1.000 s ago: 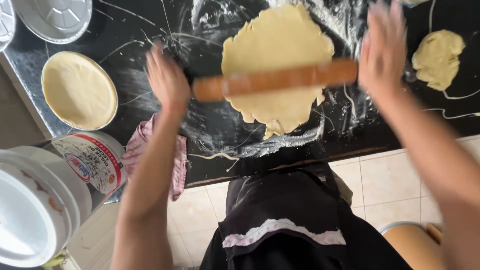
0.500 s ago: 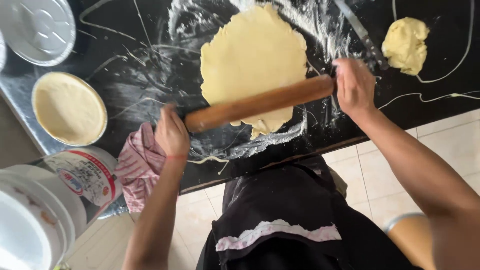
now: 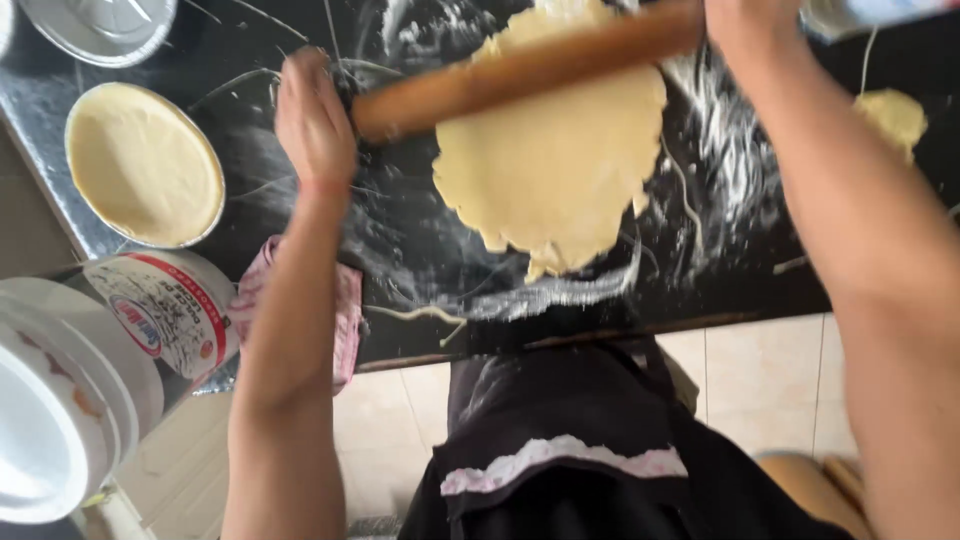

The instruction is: The person walks to a kitchen counter and prepares pie crusts. They roll out dough on a floured surface, place it into a pie tin, and trim the excess with a knife. The process is repeated for a second pie tin.

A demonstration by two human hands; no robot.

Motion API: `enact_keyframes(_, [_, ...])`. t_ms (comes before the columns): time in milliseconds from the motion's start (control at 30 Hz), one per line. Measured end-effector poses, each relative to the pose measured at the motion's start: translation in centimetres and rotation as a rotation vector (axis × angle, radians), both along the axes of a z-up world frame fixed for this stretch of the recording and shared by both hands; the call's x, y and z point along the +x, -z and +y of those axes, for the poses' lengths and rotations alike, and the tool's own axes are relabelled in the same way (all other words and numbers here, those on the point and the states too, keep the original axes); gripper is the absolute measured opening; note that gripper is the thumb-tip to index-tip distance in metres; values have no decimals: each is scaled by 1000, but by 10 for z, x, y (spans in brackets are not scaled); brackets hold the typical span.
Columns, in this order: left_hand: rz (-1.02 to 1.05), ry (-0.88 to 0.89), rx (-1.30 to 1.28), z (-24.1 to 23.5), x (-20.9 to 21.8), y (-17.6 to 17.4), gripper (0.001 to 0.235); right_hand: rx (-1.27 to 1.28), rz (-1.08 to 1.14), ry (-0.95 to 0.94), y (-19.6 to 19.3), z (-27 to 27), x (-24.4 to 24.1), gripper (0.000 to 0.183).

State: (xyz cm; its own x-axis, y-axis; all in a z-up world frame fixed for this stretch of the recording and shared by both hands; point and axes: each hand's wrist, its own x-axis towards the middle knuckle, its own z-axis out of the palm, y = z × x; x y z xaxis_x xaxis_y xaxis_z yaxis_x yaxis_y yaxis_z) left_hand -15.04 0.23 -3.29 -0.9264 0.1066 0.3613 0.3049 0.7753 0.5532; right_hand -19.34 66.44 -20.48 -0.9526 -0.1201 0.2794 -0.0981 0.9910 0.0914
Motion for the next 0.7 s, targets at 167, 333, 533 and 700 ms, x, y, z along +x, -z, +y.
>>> enact_keyframes(167, [35, -24, -95, 27, 94, -19, 38, -492, 142, -237, -169, -124, 87, 20])
enact_keyframes(333, [96, -131, -159, 27, 34, -2, 30, -428, 147, -356, -181, -115, 28, 24])
enact_keyframes(533, [88, -389, -407, 8, -84, -21, 15, -399, 148, -449, -207, -150, -64, 24])
enact_keyframes(700, [-48, -460, -711, -47, -123, -18, 37, -86, 162, -557, -223, -185, -37, 73])
